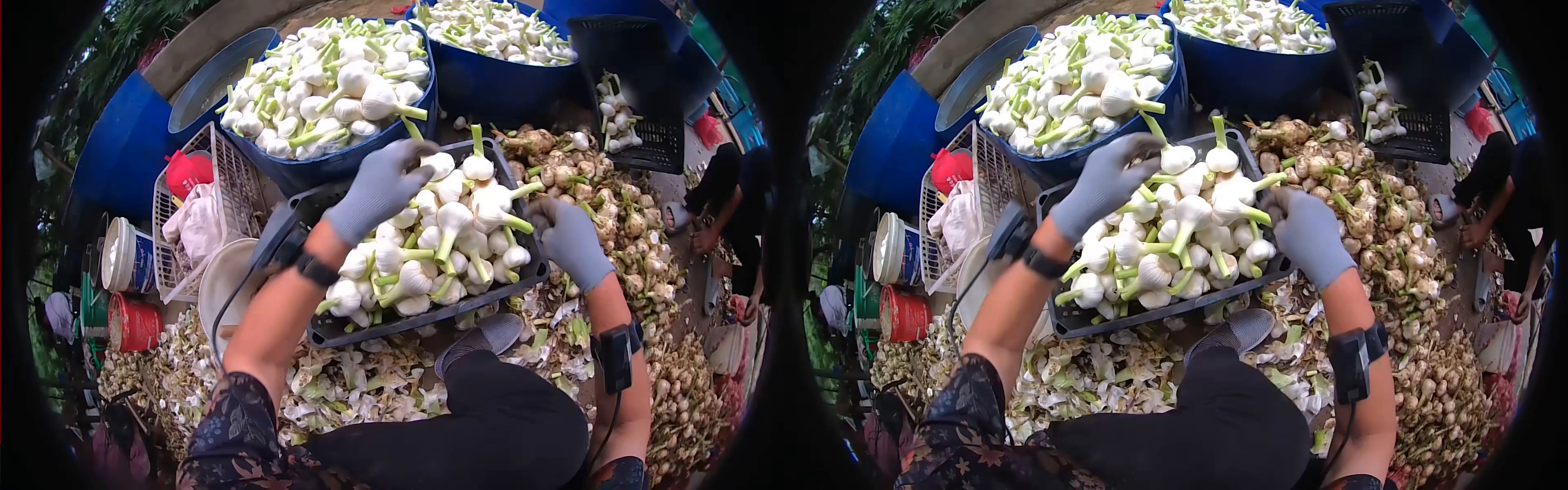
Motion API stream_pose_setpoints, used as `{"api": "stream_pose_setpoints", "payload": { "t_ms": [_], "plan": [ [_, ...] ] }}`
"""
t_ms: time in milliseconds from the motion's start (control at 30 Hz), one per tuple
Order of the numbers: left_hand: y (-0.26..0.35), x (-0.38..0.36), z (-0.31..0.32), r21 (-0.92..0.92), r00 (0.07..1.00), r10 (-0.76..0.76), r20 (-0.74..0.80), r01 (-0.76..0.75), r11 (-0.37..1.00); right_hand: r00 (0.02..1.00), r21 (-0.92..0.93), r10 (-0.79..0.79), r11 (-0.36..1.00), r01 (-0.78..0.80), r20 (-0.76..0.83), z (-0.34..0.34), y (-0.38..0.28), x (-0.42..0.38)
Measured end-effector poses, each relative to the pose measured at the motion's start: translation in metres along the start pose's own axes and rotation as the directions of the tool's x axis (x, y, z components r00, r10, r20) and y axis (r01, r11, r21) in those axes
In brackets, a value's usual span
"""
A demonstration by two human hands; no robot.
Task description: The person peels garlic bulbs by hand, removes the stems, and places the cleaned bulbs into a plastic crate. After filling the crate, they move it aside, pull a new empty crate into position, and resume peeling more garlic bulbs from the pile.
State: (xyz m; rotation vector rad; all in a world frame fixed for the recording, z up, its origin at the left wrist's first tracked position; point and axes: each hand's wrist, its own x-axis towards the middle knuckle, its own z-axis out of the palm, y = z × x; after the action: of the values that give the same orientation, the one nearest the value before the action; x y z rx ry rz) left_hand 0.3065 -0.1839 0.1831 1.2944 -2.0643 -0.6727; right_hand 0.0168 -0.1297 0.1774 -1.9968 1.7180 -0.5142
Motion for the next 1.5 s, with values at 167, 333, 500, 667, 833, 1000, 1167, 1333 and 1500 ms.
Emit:
{"api": "stream_pose_setpoints", "payload": {
  "t_ms": [167, 333, 500, 667, 833, 1000, 1167, 1333, 1500],
  "plan": [
    [-0.057, 0.087, 0.072, 0.7, 0.959, 0.147, 0.245, -0.279, 0.658, 0.941, 0.176, -0.145, 0.963, 0.206, -0.307, 0.064, 0.037, 0.09],
    [-0.047, 0.05, 0.046, 0.645, 0.935, -0.211, 0.283, -0.023, 0.764, 0.991, -0.283, -0.087, 0.957, 0.055, -0.1, 0.089, 0.013, 0.101],
    [-0.071, -0.063, 0.014, 0.387, 0.933, -0.271, 0.237, 0.165, 0.907, 0.984, -0.156, -0.176, 0.972, 0.177, 0.016, 0.089, 0.008, 0.054],
    [-0.091, -0.167, 0.01, 0.399, 0.932, -0.224, 0.286, 0.097, 0.912, 0.96, 0.06, -0.269, 0.96, 0.274, -0.074, 0.096, 0.012, -0.001],
    [-0.029, -0.2, -0.021, 0.265, 0.996, -0.066, -0.066, 0.081, 0.961, 0.953, -0.017, -0.279, 0.96, 0.279, -0.115, 0.084, -0.001, -0.022],
    [0.012, -0.26, -0.046, -0.084, 0.936, -0.348, 0.045, 0.351, 0.933, 0.936, 0.128, -0.309, 0.935, 0.331, -0.167, 0.065, -0.001, -0.039],
    [0.057, -0.263, -0.025, -0.13, 0.861, -0.212, 0.462, 0.302, 0.945, 0.997, -0.341, 0.081, 0.937, -0.077, -0.003, -0.016, 0.046, -0.066],
    [0.076, -0.209, 0.049, -0.388, 0.951, 0.108, 0.29, 0.014, 0.921, 0.857, -0.602, 0.515, 0.689, -0.403, 0.015, -0.128, 0.11, -0.137],
    [0.105, -0.143, 0.14, -0.413, 0.872, 0.143, 0.468, 0.073, 0.908, 0.883, -0.05, 0.455, 0.885, -0.463, -0.117, -0.119, 0.159, -0.173]
  ]
}}
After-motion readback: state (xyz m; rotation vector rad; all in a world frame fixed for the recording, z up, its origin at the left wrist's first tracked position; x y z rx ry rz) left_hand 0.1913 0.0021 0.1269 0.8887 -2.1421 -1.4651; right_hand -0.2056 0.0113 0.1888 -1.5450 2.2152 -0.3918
